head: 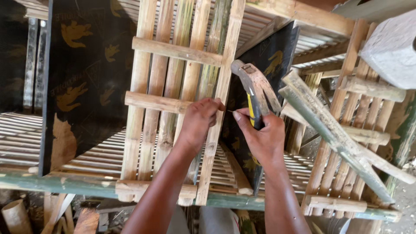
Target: The person assembles a bamboo frame by hammering nails into slats to secure them. They retrieve nails from a container, position bamboo pieces, and use a hammer to fasten them together.
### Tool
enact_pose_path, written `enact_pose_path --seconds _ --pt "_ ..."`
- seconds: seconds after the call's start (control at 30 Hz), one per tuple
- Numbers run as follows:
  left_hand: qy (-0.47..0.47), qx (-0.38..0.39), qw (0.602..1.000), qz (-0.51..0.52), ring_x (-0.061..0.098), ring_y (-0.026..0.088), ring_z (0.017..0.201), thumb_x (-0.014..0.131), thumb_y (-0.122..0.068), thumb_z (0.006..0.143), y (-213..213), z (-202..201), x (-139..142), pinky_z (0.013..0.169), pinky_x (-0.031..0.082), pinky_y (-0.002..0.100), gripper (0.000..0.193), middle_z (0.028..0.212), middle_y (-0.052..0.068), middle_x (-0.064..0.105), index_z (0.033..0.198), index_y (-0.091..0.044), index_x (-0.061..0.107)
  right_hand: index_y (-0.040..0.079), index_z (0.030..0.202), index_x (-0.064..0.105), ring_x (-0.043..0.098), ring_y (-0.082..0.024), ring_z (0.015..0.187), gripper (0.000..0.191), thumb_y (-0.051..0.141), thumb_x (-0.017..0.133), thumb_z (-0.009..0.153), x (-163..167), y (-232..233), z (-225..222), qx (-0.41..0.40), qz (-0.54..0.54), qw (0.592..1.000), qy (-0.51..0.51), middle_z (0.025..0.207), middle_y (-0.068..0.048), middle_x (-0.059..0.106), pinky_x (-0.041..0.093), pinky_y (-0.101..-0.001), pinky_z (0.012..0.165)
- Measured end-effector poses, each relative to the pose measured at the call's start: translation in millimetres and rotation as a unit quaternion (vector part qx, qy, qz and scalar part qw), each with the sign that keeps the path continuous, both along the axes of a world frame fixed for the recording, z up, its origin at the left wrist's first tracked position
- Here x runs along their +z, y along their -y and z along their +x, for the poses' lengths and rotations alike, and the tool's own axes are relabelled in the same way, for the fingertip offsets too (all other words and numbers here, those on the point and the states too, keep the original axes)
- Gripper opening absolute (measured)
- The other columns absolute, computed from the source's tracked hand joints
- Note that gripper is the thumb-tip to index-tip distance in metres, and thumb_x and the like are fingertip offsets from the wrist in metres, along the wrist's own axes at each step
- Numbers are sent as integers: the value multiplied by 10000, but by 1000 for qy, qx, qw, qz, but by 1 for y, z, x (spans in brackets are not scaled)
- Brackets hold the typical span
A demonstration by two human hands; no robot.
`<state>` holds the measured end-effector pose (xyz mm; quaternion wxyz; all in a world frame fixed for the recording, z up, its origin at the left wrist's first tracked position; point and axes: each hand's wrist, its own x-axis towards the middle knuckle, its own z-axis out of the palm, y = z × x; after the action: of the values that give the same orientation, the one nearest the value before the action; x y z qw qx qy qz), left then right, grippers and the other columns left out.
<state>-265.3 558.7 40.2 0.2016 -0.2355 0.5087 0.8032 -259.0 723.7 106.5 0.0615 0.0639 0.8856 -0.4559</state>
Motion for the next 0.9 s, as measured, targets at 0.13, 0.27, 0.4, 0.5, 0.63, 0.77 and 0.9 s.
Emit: enact_pose_path --seconds 0.13,0.27,0.4,0.5,0.63,0.77,0.9 --pt "-307 -52 887 -341 669 279 711 744 -93 850 -18 -20 24 645 545 414 93 806 85 701 918 -29 740 64 942 792 606 -109 591 180 228 813 871 1 -17 -32 -6 79 997 15 653 -69 687 473 -307 569" --pt "-416 -112 794 -428 682 376 818 699 -26 838 -30 -57 40 735 552 473 41 883 149 691 877 -38 706 66 936 780 601 -93 548 167 216 796 864 -1 -31 -65 4 103 995 11 622 -68 664 463 -301 540" --pt "-422 -164 761 -465 684 405 834 677 -62 867 -40 -92 36 742 545 510 49 878 174 700 829 -37 695 49 977 771 593 -101 573 154 176 762 889 -1 -38 -96 7 58 998 31 644 -38 650 461 -305 553" --pt "-417 -168 731 -513 684 412 761 693 -126 864 -47 -132 22 700 538 525 121 805 196 690 768 -52 688 5 1182 681 578 -121 670 275 121 716 935 10 -43 -121 32 -8 999 8 798 -64 643 469 -303 598" --pt "-312 168 771 -528 685 384 687 702 -135 882 -57 -219 -6 602 535 459 69 770 153 711 871 -138 769 17 1461 394 595 -96 744 581 42 587 913 41 -49 -142 79 -149 983 -75 1085 -59 618 514 -251 603" --pt "-184 226 757 -585 706 285 783 714 -196 897 -82 -270 -37 749 510 452 73 875 69 758 908 -197 787 13 1215 477 629 -137 643 252 157 573 1032 38 -27 -148 11 -394 919 10 1009 -59 636 612 -329 556" --pt "-186 226 708 -642 683 212 877 723 -228 895 -94 -272 -60 906 447 461 95 918 10 754 965 -227 788 20 1122 545 488 -113 513 302 315 552 1055 8 -19 -152 -89 -170 977 93 678 -6 484 433 -321 431"
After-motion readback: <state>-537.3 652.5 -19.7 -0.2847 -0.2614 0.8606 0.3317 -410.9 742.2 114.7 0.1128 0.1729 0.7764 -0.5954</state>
